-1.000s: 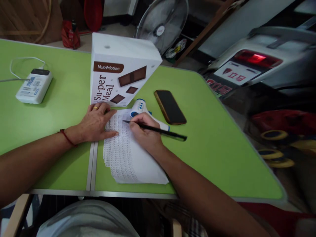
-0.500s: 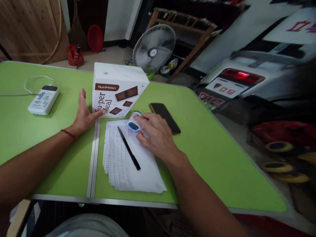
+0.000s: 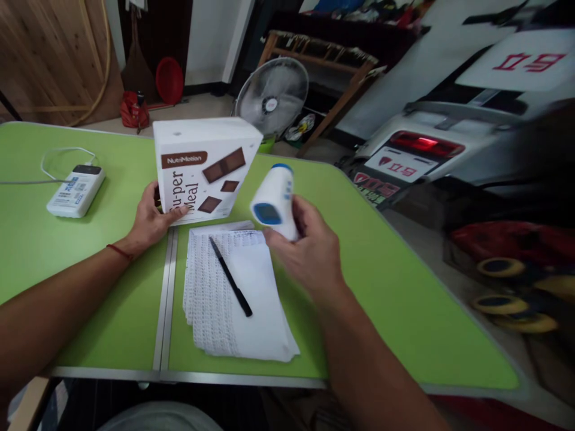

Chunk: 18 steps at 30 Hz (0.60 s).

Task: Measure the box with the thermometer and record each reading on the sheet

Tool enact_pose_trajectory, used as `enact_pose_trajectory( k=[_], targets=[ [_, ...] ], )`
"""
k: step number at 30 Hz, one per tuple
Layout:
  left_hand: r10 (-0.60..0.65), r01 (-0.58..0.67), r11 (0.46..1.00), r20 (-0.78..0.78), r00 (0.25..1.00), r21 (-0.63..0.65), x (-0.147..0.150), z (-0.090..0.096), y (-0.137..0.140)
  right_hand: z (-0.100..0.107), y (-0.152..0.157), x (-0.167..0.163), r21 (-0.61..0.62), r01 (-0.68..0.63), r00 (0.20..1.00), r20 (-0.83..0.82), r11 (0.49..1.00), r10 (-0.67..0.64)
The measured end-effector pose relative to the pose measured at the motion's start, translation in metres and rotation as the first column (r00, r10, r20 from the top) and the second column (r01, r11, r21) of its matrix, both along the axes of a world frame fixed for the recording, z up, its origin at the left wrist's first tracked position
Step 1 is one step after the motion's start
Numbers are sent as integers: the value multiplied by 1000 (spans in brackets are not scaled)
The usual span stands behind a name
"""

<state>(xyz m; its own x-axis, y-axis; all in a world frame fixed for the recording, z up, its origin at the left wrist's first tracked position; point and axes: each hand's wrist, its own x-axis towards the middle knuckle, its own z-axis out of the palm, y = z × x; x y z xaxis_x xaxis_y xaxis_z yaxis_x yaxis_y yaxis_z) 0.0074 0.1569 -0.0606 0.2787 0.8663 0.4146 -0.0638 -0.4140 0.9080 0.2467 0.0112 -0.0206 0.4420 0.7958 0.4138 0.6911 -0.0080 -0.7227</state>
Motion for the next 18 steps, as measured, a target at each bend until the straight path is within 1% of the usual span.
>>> enact_pose_trajectory(
  k=[2, 4, 5, 7, 9, 10, 11, 13, 16, 18],
  targets=[
    [-5, 6, 999, 20, 1000, -54, 1, 9, -10, 2, -7, -13, 121, -58, 979, -190, 991, 80],
    [-43, 45, 994, 27, 999, -101, 1, 13, -17, 4, -14, -27, 243, -132, 925, -318, 961, 208],
    [-67, 69, 990, 18, 998, -126, 1, 14, -20, 4, -17, -33, 280, -189, 878, -380, 941, 290],
    [-112, 106, 981, -24, 993, -161, -1, 12, -22, 4, -21, -46, 305, -332, 737, -506, 893, 447],
    [-152, 139, 975, -64, 986, -172, -2, 9, -22, 2, -22, -54, 302, -416, 614, -603, 858, 510],
    [-171, 157, 973, -74, 982, -172, -3, 7, -21, 0, -21, -58, 297, -444, 574, -630, 845, 523],
    [-190, 175, 970, -80, 978, -170, -3, 6, -19, -1, -20, -60, 292, -463, 552, -643, 837, 530],
    [-223, 205, 964, -93, 970, -169, -3, 5, -18, -5, -15, -63, 278, -493, 548, -637, 825, 542],
    [-251, 230, 958, -111, 962, -173, -3, 8, -17, -9, -8, -64, 229, -503, 589, -614, 833, 525],
    [-252, 230, 956, -111, 961, -182, -3, 10, -18, -12, -4, -63, 206, -499, 603, -614, 842, 508]
  ],
)
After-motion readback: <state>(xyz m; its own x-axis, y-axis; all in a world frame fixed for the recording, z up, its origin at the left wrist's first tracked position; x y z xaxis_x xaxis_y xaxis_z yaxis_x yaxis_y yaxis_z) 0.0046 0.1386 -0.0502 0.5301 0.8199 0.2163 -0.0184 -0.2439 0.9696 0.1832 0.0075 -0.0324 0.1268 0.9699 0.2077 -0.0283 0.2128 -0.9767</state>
